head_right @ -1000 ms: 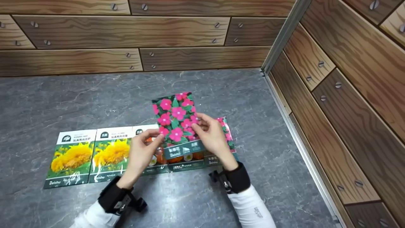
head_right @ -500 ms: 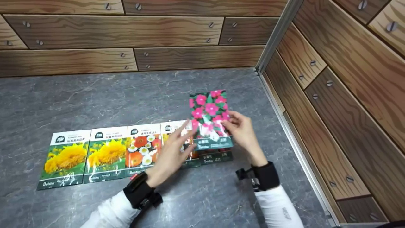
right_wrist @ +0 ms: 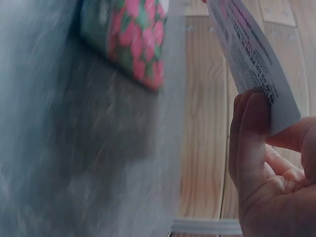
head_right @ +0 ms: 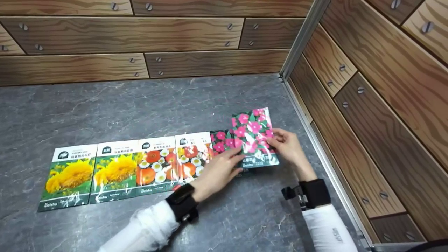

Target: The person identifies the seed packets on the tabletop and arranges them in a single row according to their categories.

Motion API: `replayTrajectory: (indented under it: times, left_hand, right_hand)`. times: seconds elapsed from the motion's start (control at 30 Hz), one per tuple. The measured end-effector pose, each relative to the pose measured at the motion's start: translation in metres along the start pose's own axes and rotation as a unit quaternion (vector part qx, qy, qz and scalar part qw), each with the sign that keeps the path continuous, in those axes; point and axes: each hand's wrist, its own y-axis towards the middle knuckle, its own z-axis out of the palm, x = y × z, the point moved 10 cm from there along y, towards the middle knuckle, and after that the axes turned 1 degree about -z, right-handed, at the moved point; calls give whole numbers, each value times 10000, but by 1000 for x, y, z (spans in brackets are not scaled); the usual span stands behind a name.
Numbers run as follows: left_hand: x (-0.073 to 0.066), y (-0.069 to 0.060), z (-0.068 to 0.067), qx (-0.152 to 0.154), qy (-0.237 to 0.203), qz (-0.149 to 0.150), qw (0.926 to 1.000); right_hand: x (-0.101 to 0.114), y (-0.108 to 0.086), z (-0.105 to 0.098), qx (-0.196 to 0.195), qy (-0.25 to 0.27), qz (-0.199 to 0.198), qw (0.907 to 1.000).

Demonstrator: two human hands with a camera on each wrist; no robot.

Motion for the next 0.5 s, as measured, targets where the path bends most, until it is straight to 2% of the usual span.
replayTrajectory:
  times: [0.13,0.33,0.4,0.5]
  left_hand:
    - [-11,12,16,184,242,40,9995]
    - [-20,23,47,977,355,-7,9946]
    - [-22,25,53,1152,442,15,9924]
    - [-24,28,56,1236,577,65,9906]
  right_hand:
    - [-15,5,-12,63,-148,70,9998]
    - [-32,11,-25,108,-706,115,9974]
    - [-36,12,-28,89,-835,118,9964]
    - [-41,13,-31,109,-827,121,9964]
